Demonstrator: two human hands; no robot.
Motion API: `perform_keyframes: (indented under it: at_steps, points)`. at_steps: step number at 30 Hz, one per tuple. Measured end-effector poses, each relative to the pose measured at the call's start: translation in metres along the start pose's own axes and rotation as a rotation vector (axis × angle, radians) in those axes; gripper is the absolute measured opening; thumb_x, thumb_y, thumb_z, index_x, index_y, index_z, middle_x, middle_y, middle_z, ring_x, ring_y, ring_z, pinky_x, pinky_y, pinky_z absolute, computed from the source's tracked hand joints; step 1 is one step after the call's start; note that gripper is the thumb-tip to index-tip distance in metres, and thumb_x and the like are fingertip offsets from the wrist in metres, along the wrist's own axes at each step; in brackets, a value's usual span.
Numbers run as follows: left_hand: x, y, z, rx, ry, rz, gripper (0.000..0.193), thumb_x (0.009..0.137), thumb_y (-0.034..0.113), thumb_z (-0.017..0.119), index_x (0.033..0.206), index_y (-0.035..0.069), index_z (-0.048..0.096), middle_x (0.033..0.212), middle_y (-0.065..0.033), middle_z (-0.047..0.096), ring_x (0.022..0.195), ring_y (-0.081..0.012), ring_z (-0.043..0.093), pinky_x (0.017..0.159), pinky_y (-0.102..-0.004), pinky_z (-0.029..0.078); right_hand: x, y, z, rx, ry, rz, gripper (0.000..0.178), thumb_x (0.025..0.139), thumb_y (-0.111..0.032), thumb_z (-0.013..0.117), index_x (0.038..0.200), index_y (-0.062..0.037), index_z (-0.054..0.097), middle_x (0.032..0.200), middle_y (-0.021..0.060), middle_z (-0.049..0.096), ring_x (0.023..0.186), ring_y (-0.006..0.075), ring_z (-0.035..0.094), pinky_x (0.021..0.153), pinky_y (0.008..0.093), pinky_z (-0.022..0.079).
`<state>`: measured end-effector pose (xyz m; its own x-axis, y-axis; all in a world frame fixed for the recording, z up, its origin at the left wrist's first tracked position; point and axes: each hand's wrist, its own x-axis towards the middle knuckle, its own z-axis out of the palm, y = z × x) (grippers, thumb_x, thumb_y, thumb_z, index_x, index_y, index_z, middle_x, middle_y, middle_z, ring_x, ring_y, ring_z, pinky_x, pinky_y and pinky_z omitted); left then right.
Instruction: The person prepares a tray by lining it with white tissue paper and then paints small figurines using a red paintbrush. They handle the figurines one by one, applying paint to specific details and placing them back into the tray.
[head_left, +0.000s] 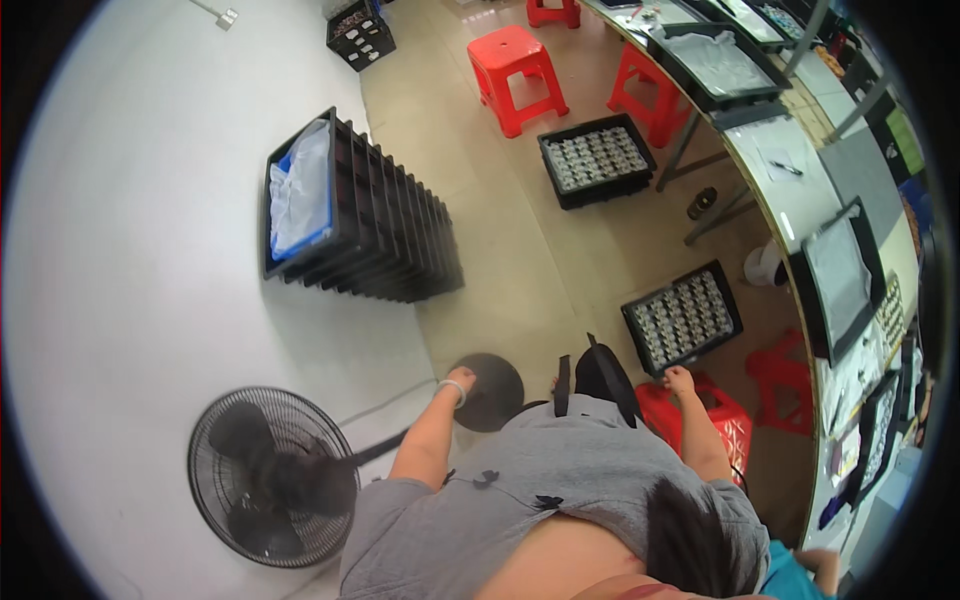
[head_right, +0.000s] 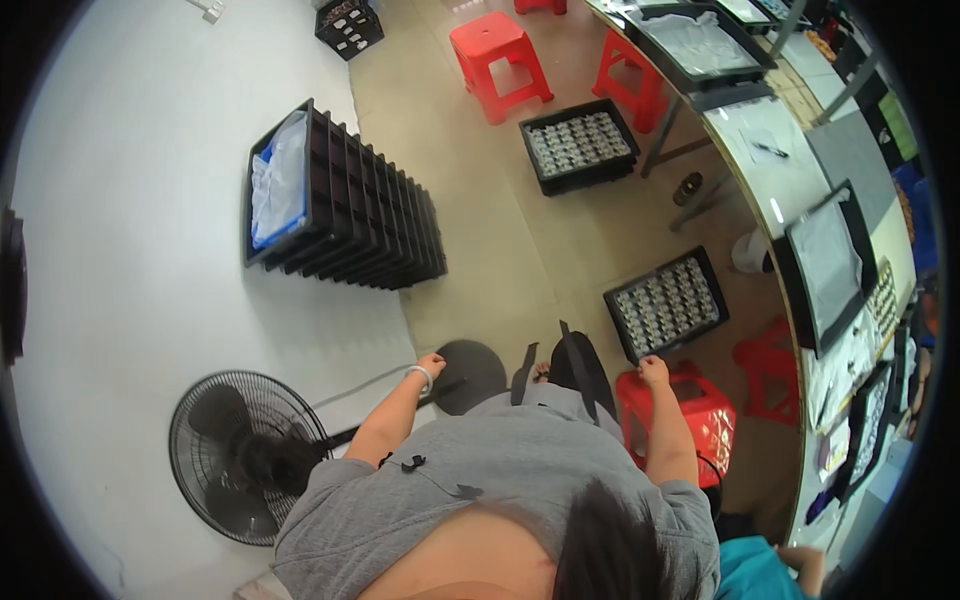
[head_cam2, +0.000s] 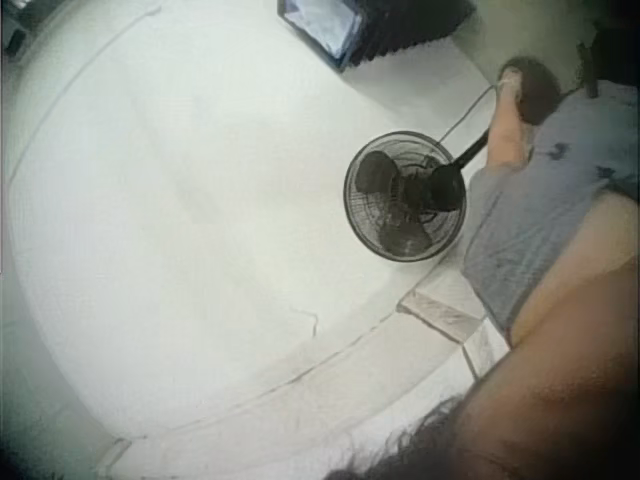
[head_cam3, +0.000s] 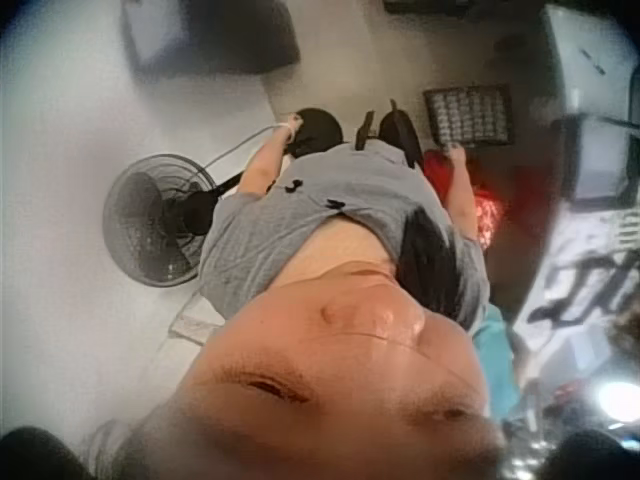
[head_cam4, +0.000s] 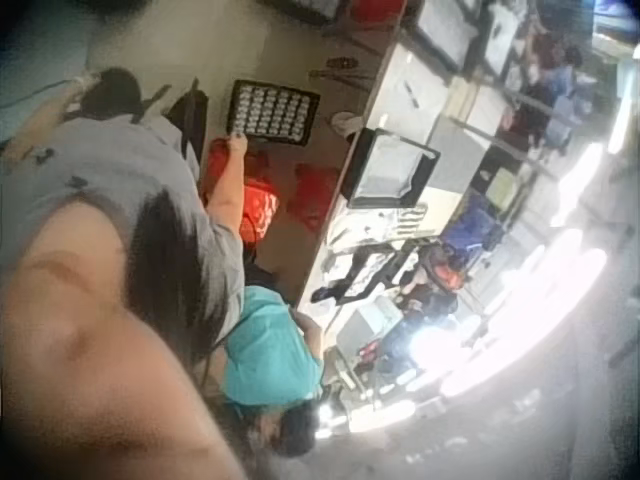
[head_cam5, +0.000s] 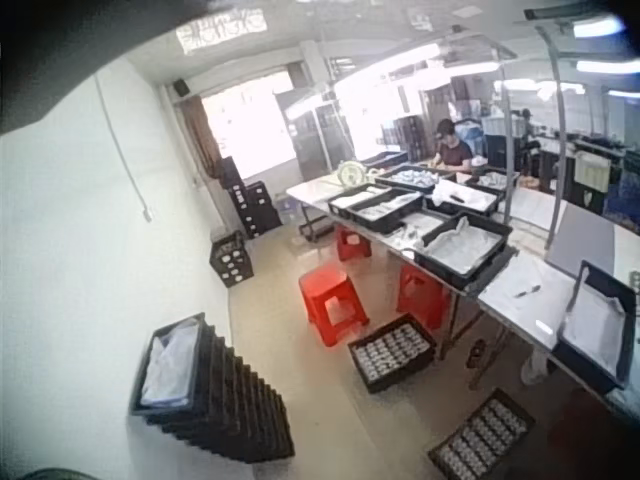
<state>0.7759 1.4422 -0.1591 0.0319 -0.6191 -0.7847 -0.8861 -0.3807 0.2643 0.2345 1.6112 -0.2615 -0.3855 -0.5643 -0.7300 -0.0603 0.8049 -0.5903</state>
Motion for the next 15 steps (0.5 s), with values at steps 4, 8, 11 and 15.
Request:
perform_keyframes:
  at_steps: [4,8,11,15]
  points:
    - [0.061,0.047,-0.043,-0.221,0.026,0.009,0.033,0.078,0.022,0.054,0.105,0.002,0.058,0.107,-0.0153,0.059,0.099,-0.0296,0.055,0.088,-0.0354,0.041,0.053,-0.026,0.011,-0.112,0.002,0.135,0.012,0.075,-0.012,0.052,0.078,-0.0022,0.059,0.060,0.0075,0.058,0.046,0.0151,0.053,0.042,0.0285,0.042]
    - [0.103,0.075,-0.064,-0.061,-0.039,0.095,0.036,0.081,0.029,0.053,0.110,0.007,0.056,0.107,-0.0148,0.059,0.099,-0.0281,0.056,0.088,-0.0342,0.042,0.157,-0.047,0.013,-0.534,0.031,0.078,0.021,0.074,-0.019,0.051,0.081,-0.0021,0.061,0.069,0.0147,0.060,0.058,0.0261,0.058,0.054,0.0360,0.045]
    - [0.145,0.107,-0.107,0.033,-0.131,0.139,0.035,0.080,0.029,0.053,0.109,0.008,0.057,0.104,-0.0150,0.060,0.098,-0.0278,0.056,0.086,-0.0346,0.043,0.268,-0.117,0.005,-0.305,-0.018,0.001,0.018,0.071,-0.010,0.054,0.085,0.0012,0.057,0.061,0.0153,0.056,0.049,0.0287,0.054,0.047,0.0412,0.045]
    - [0.175,0.127,-0.174,-0.262,0.030,-0.023,0.033,0.079,0.027,0.054,0.106,0.008,0.058,0.101,-0.0157,0.061,0.095,-0.0273,0.057,0.084,-0.0353,0.044,0.297,-0.415,0.059,-0.665,0.107,-0.303,0.028,0.073,-0.024,0.050,0.083,0.0002,0.061,0.087,0.0220,0.061,0.082,0.0371,0.058,0.072,0.0435,0.046]
